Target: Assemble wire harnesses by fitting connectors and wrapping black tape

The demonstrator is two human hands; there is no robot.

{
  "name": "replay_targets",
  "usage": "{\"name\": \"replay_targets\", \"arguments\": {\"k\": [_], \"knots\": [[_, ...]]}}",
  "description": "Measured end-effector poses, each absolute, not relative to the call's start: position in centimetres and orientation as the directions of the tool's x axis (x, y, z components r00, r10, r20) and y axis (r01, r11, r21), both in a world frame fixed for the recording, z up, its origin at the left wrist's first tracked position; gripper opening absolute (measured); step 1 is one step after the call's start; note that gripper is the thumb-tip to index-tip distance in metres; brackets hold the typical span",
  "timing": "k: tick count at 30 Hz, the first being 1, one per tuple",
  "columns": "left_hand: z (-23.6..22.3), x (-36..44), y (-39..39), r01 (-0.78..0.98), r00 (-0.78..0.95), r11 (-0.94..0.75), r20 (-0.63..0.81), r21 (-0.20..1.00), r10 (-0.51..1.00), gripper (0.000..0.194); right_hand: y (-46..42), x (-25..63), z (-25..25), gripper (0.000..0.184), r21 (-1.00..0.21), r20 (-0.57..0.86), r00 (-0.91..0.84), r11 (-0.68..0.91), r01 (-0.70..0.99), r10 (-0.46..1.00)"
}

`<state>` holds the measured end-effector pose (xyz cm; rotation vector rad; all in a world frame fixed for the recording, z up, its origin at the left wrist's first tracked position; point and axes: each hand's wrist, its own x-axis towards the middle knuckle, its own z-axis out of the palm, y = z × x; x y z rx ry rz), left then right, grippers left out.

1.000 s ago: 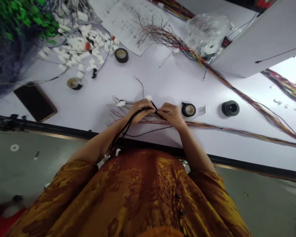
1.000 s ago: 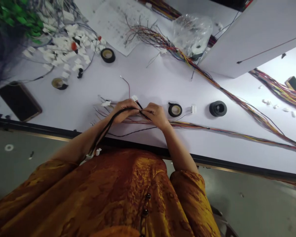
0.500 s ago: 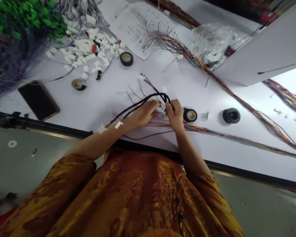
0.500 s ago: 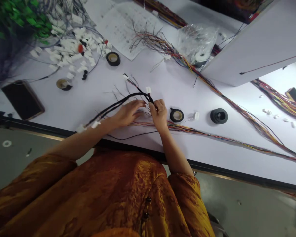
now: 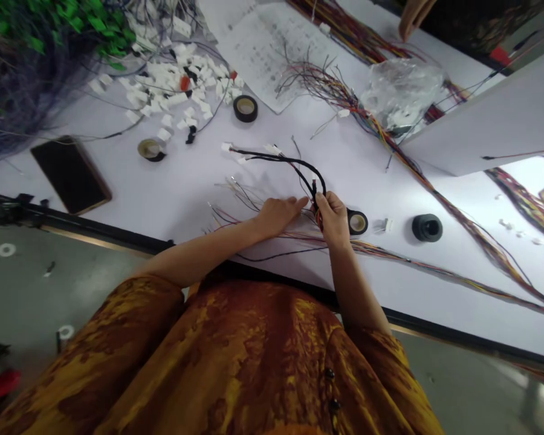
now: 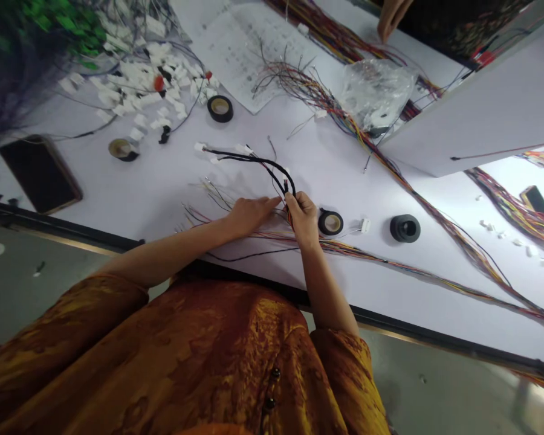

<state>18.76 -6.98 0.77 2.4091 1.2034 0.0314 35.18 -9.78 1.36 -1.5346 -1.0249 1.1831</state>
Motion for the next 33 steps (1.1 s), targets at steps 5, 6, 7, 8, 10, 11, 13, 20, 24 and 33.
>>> {"name": "replay_targets", "arguments": {"k": [5, 6, 7, 8, 10, 11, 13, 20, 24, 33], "knots": [[1.5, 19.2, -7.3, 0.702, 0.68, -0.597, -0.116, 0.387, 0.724, 0.036, -10.1, 35.0, 1.8, 0.039, -0.969, -0.226, 0.191, -0.24, 0.057, 0.955], [1.5, 19.2, -7.3, 0.7, 0.682, -0.602, -0.111, 0.384, 0.723, 0.038, -10.1, 35.1, 1.7, 0.04, -0.968, -0.23, 0.205, -0.245, 0.049, 0.951], [1.3, 19.2, -7.3, 0.703, 0.681, -0.602, -0.116, 0.378, 0.723, 0.037, -10.2, 35.1, 1.7, 0.04, -0.967, -0.236, 0.22, -0.251, 0.043, 0.947], [1.2, 19.3, -7.2, 0.706, 0.682, -0.603, -0.126, 0.372, 0.721, 0.034, -10.2, 35.1, 1.6, 0.04, -0.964, -0.247, 0.231, -0.262, 0.038, 0.941], [0.8, 19.2, -7.0, 0.7, 0.694, -0.614, -0.144, 0.363, 0.706, 0.026, -10.3, 35.0, 1.5, 0.038, -0.955, -0.281, 0.235, -0.295, 0.026, 0.93], [0.6, 19.1, -6.9, 0.692, 0.703, -0.623, -0.146, 0.365, 0.696, 0.024, -10.4, 35.0, 1.6, 0.036, -0.949, -0.303, 0.225, -0.315, 0.021, 0.926], [0.4, 18.6, -6.8, 0.669, 0.724, -0.638, -0.139, 0.381, 0.676, 0.022, -10.4, 34.9, 1.9, 0.033, -0.94, -0.332, 0.204, -0.341, 0.011, 0.921], [0.7, 11.8, -7.6, 0.636, 0.761, -0.653, -0.189, 0.411, 0.621, 0.02, -8.3, 35.1, 2.6, 0.03, -0.954, -0.137, 0.33, -0.214, 0.209, 0.934], [1.8, 6.0, -7.2, 0.744, 0.608, -0.455, -0.213, 0.489, 0.765, 0.019, -5.8, 35.3, -0.4, 0.03, -0.748, 0.226, 0.251, 0.002, 0.664, 0.941], [5.6, -10.4, 7.9, 0.749, -0.208, -0.007, 0.244, 0.663, 0.947, 0.015, -5.0, 34.9, -3.2, 0.035, -0.647, 0.339, 0.145, 0.118, 0.753, 0.929]]}}
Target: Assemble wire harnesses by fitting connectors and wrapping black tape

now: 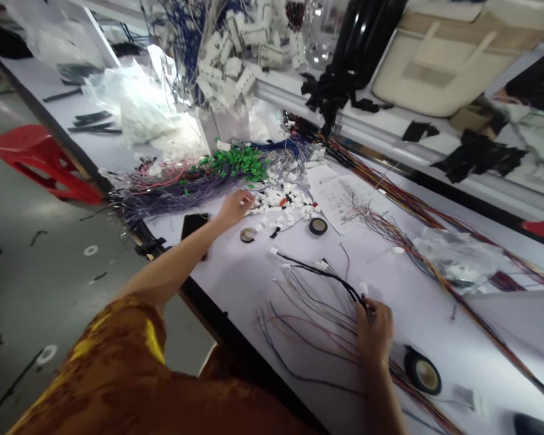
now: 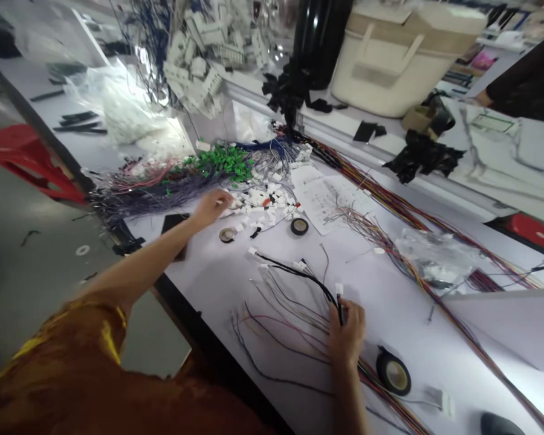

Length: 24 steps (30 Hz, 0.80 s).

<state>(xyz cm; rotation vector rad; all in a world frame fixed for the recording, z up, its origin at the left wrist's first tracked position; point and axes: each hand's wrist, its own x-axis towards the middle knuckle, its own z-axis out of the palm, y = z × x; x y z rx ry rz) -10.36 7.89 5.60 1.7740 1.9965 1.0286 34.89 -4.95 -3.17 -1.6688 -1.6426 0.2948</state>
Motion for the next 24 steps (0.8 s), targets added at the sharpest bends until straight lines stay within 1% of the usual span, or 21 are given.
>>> {"name": "replay_targets", "arguments": {"k": [1, 2, 4, 7, 11, 15, 17, 18, 20, 22, 23, 24], "knots": [[6.0, -12.0, 10.0, 0.787, -0.318, 0.117, 0.236, 0.606, 0.918, 0.015, -5.0, 35.0, -3.2, 0.033, -0.647, 0.339, 0.143, 0.12, 0.753, 0.93], [6.3, -13.4, 12.0, 0.814, -0.384, 0.214, 0.225, 0.54, 0.895, 0.017, -5.0, 35.0, -3.2, 0.031, -0.644, 0.344, 0.137, 0.127, 0.754, 0.929], [6.6, -15.5, 15.1, 0.819, -0.44, 0.294, 0.21, 0.493, 0.873, 0.016, -4.9, 35.1, -3.4, 0.028, -0.633, 0.358, 0.119, 0.147, 0.76, 0.926], [6.4, -16.9, 18.0, 0.812, -0.479, 0.364, 0.164, 0.457, 0.862, 0.012, -4.8, 35.1, -3.5, 0.024, -0.628, 0.367, 0.109, 0.16, 0.761, 0.924], [5.9, -17.3, 19.5, 0.796, -0.519, 0.434, 0.107, 0.421, 0.848, 0.008, -4.7, 35.1, -3.5, 0.023, -0.622, 0.367, 0.112, 0.154, 0.767, 0.924], [6.1, -17.4, 19.1, 0.778, -0.56, 0.467, 0.126, 0.42, 0.819, 0.022, -4.8, 35.1, -3.5, 0.028, -0.597, 0.404, 0.084, 0.193, 0.779, 0.911], [6.3, -17.0, 18.2, 0.785, -0.541, 0.421, 0.172, 0.454, 0.823, 0.023, -4.8, 35.1, -3.5, 0.03, -0.585, 0.424, 0.066, 0.218, 0.781, 0.903], [6.4, -16.7, 17.7, 0.788, -0.515, 0.37, 0.199, 0.491, 0.833, 0.022, -4.8, 35.1, -3.5, 0.03, -0.583, 0.435, 0.063, 0.228, 0.78, 0.898], [6.5, -15.7, 16.6, 0.771, -0.437, 0.211, 0.259, 0.6, 0.861, 0.018, -4.9, 35.0, -3.4, 0.028, -0.588, 0.457, 0.067, 0.245, 0.771, 0.887], [6.6, -14.6, 15.8, 0.687, -0.37, 0.048, 0.293, 0.725, 0.881, 0.018, -5.0, 34.9, -3.2, 0.025, -0.597, 0.484, 0.082, 0.26, 0.759, 0.871], [6.7, -14.1, 15.6, 0.608, -0.36, 0.006, 0.269, 0.794, 0.894, 0.021, -5.0, 34.8, -3.1, 0.024, -0.6, 0.493, 0.089, 0.264, 0.755, 0.866], [6.9, -13.7, 15.5, 0.513, -0.355, 0.0, 0.212, 0.859, 0.911, 0.026, -5.0, 34.7, -3.1, 0.023, -0.601, 0.497, 0.092, 0.265, 0.754, 0.863]]}}
